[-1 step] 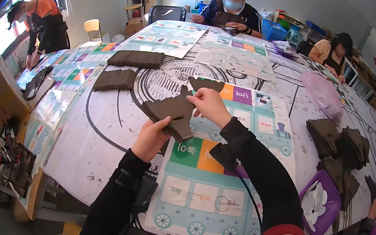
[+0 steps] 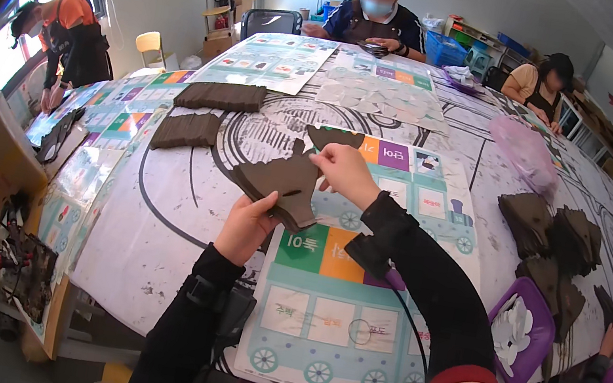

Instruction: Sorting and arranging brown cutout shoe components on a table in a workshop.

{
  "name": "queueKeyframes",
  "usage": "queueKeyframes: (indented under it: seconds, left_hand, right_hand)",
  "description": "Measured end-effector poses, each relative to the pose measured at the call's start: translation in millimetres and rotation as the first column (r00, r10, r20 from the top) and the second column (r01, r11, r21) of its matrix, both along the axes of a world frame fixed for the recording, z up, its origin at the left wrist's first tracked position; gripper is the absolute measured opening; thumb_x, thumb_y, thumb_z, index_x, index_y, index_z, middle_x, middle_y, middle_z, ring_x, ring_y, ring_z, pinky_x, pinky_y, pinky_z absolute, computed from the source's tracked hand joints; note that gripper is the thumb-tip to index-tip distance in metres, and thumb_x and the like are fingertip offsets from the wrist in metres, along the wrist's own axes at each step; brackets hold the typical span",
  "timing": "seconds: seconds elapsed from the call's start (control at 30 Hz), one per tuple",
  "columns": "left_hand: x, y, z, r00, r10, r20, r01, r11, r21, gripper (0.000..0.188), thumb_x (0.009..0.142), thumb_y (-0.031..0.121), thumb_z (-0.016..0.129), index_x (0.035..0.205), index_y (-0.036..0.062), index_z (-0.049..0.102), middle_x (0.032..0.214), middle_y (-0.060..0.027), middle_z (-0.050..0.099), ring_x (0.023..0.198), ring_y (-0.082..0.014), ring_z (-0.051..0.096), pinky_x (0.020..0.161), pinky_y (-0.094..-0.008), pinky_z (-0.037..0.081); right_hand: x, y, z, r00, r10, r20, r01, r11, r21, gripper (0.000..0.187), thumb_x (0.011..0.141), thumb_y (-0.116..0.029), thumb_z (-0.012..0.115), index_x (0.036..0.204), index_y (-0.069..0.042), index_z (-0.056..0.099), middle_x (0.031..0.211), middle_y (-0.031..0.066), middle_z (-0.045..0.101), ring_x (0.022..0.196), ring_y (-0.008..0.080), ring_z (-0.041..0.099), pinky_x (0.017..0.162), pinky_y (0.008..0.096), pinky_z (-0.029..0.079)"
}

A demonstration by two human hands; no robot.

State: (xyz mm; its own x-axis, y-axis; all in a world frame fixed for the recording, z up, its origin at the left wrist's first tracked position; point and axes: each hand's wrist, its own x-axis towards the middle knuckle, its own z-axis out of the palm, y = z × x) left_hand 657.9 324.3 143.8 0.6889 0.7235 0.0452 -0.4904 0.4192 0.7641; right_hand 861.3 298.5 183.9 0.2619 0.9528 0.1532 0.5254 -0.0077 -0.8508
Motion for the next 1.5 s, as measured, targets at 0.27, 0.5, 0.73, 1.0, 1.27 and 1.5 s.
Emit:
queueKeyframes:
  seconds: [0.27, 0.5, 0.73, 1.0, 1.27, 1.5]
  left_hand:
    - [-2.4, 0.9, -4.5, 0.999, -0.010, 0.031, 0.009, 1.000, 0.027, 0.035, 0.094, 0.006, 0.045, 0.128, -0.0004, 0.041, 0.127, -0.0108, 0.050, 0.114, -0.0212, 0.051, 0.095, -0.0353, 0.043]
    - [-8.2, 14.9, 9.3, 0.917, 0.357, 0.177, -0.371, 0.927, 0.053, 0.033, 0.094, 0.010, 0.050, 0.125, -0.0003, 0.045, 0.123, -0.0086, 0.054, 0.108, -0.0194, 0.055, 0.092, -0.0318, 0.046]
    - [-13.5, 11.3, 5.4, 0.960, 0.268, -0.074, -0.259, 0.959, 0.116, 0.034, 0.090, 0.016, 0.059, 0.119, -0.0008, 0.052, 0.113, -0.0057, 0.060, 0.099, -0.0143, 0.058, 0.086, -0.0270, 0.046]
    - [-7.2, 10.7, 3.2, 0.963, 0.206, -0.176, -0.185, 0.974, 0.128, 0.035, 0.092, 0.021, 0.055, 0.120, 0.0008, 0.050, 0.113, -0.0059, 0.059, 0.100, -0.0151, 0.058, 0.079, -0.0284, 0.049]
    - [-8.6, 10.7, 4.4, 0.986, 0.162, -0.043, -0.149, 0.965, 0.216, 0.026, 0.090, 0.011, 0.052, 0.114, 0.0004, 0.053, 0.111, -0.0061, 0.059, 0.098, -0.0143, 0.059, 0.082, -0.0301, 0.049]
    - [6.1, -9.9, 5.7, 0.972, -0.017, -0.236, 0.075, 0.967, 0.243, 0.026, 0.087, 0.010, 0.061, 0.111, -0.0008, 0.056, 0.107, -0.0071, 0.062, 0.095, -0.0139, 0.059, 0.078, -0.0258, 0.049]
  right_hand:
    - [89.7, -32.2, 15.4, 0.940, -0.290, -0.177, 0.312, 0.943, 0.112, 0.026, 0.091, -0.024, 0.053, 0.092, 0.001, 0.056, 0.072, 0.0080, 0.061, 0.055, 0.0155, 0.064, 0.042, 0.0251, 0.048]
    - [216.2, -94.5, -12.8, 0.222, -0.544, 0.809, 0.691, 0.673, 0.263, 0.030, 0.089, -0.026, 0.054, 0.097, 0.003, 0.056, 0.082, 0.0117, 0.061, 0.080, 0.0225, 0.063, 0.066, 0.0333, 0.052]
    - [30.5, -27.1, 22.2, 0.979, 0.037, -0.201, -0.052, 0.996, -0.068, 0.039, 0.085, -0.039, 0.062, 0.094, -0.001, 0.058, 0.081, 0.0071, 0.064, 0.076, 0.0155, 0.064, 0.059, 0.0290, 0.050]
    - [11.9, -51.9, -1.6, 0.949, -0.067, -0.309, -0.002, 0.976, -0.220, 0.031, 0.091, -0.029, 0.055, 0.086, 0.002, 0.054, 0.079, 0.0127, 0.067, 0.055, 0.0159, 0.065, 0.040, 0.0236, 0.045]
    - [3.7, -83.0, 12.1, 0.909, -0.215, 0.358, 0.206, 0.976, 0.064, 0.046, 0.091, -0.041, 0.051, 0.093, 0.005, 0.054, 0.073, 0.0132, 0.066, 0.052, 0.0148, 0.062, 0.040, 0.0254, 0.045]
    - [5.8, -106.0, 18.2, 0.970, -0.079, -0.229, 0.058, 0.994, -0.097, 0.027, 0.091, -0.027, 0.054, 0.085, -0.001, 0.052, 0.075, 0.0119, 0.067, 0.054, 0.0126, 0.062, 0.041, 0.0227, 0.045]
